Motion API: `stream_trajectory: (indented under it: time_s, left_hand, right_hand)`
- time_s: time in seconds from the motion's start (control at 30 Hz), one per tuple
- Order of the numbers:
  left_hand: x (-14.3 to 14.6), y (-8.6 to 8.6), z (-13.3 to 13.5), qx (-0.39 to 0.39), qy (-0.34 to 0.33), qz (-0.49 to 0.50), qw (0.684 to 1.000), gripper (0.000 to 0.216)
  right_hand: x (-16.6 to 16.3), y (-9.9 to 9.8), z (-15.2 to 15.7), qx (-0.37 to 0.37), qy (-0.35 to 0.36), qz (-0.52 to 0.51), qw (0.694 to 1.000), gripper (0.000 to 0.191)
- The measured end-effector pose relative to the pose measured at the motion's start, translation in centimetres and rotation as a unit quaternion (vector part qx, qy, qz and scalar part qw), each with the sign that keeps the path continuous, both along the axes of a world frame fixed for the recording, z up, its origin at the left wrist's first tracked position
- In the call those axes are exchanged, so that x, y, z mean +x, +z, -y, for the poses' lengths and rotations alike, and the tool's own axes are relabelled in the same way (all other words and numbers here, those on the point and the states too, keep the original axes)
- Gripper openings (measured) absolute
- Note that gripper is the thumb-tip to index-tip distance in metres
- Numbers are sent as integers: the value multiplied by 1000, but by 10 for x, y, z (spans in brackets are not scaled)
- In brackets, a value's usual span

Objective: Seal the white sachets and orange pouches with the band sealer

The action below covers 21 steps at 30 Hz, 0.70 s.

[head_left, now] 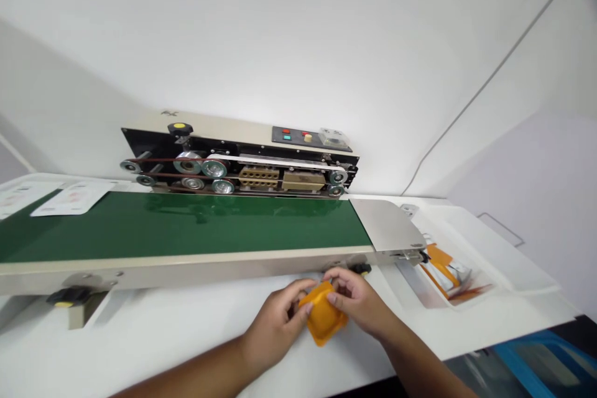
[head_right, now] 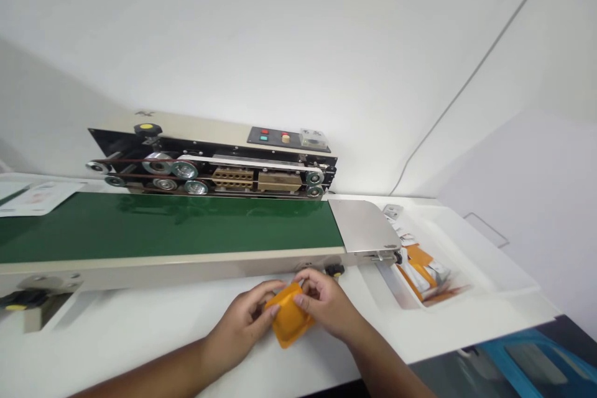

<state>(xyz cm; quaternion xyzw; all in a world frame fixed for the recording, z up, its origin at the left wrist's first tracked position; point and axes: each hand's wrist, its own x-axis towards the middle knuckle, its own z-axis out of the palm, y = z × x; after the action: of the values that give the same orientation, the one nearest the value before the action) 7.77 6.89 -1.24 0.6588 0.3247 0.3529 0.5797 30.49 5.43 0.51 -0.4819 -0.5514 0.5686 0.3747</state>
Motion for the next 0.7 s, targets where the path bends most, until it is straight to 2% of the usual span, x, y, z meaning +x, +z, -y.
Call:
stream_trajectory:
  time_s: [0.07, 0.13, 0.27, 0.33, 0.47, 0.6, 0.7]
  left_hand:
    - [2, 1, 0, -31, 7, 21, 999, 52]
    - [3, 3, 1, -30, -19, 18, 999, 59]
    - [2, 7, 5, 22, -91, -37, 995, 34]
    - [2, 5, 6, 23, -90, -35, 995, 32]
    - [2, 2, 4, -1, -88, -24, 996, 46]
    - [3, 5, 4, -10, -92, -36, 995, 32]
    - [2, 9, 5, -22, -84, -29, 996, 28]
  right_hand:
    - [0, 2, 2, 1, 18, 20, 1000, 36]
    - [2, 5, 3, -1, 35, 55, 998, 33]
    - [9, 12, 2, -7, 61, 121, 991, 30]
    - [11, 15, 1, -10, 72, 127, 989, 27]
    - [11, 19, 1, -17, 85, 122, 989, 25]
    - [10, 20, 1, -15, 100, 135, 986, 30]
    - [10, 26, 2, 20, 117, 181, 976, 30]
